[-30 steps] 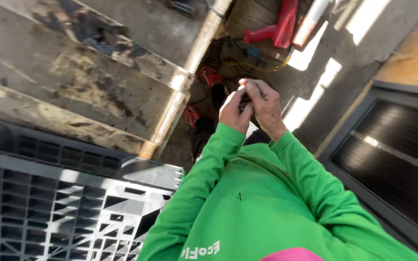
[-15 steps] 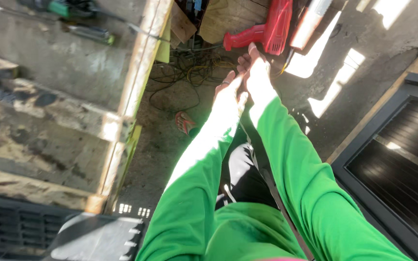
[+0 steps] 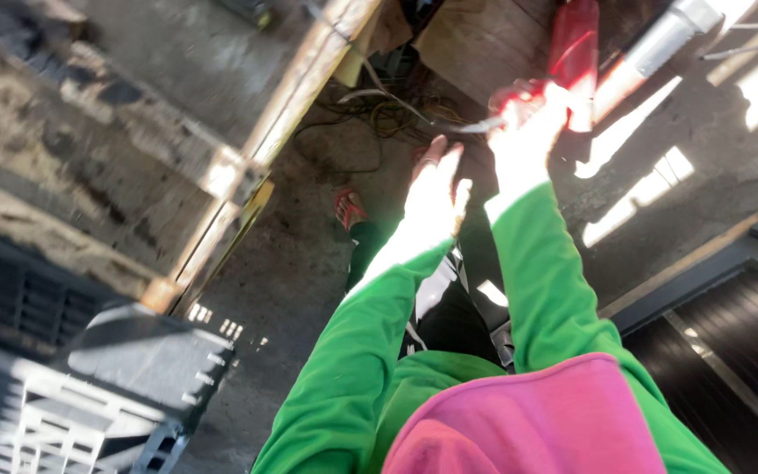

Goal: The person uses a soldering iron to melt and smooth the edges of a black plastic crate, then switches to a red heat gun to continue heating and reshaping the plastic. The person holds the crate steady with one hand while applying heat with the other.

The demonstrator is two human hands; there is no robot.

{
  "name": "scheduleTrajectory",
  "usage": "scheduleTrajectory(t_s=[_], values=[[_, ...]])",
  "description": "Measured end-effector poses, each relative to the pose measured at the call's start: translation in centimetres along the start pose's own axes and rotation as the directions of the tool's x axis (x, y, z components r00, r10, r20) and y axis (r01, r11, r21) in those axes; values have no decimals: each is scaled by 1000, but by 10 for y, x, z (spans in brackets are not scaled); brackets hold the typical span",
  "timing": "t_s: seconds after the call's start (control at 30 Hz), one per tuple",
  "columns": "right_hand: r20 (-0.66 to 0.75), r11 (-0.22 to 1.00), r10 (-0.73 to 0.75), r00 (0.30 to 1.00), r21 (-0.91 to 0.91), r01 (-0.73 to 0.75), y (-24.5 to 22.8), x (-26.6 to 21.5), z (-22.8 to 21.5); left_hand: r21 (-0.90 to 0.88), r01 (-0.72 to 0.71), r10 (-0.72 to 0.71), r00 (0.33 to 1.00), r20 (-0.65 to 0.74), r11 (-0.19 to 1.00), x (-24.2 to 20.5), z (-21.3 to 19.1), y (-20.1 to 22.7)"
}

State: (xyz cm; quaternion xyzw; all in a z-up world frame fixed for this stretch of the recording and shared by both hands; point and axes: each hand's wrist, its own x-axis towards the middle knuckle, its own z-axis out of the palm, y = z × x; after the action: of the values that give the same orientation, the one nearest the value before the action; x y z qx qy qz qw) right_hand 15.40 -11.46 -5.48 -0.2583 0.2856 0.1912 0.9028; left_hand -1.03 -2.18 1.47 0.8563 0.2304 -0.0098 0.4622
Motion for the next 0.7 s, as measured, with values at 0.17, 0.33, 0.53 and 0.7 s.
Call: scheduleTrajectory(t_s=[0.17, 0.33, 0.53, 0.7], values=[[392, 998, 58, 918, -38, -46, -34, -102, 42, -86, 98, -101, 994, -32, 991, -30, 17, -4], [139, 985, -92, 986, -134, 111, -64, -215, 82, -512, 548, -459, 836, 302, 662, -51, 24, 8], [423, 824, -193, 885, -420, 381, -86, -350, 123, -373, 720, -501, 683, 532, 586, -61, -7, 30], [533, 686, -193, 824, -526, 502, -96, -457, 135, -457, 90, 33, 967, 254, 885, -119, -23, 63]])
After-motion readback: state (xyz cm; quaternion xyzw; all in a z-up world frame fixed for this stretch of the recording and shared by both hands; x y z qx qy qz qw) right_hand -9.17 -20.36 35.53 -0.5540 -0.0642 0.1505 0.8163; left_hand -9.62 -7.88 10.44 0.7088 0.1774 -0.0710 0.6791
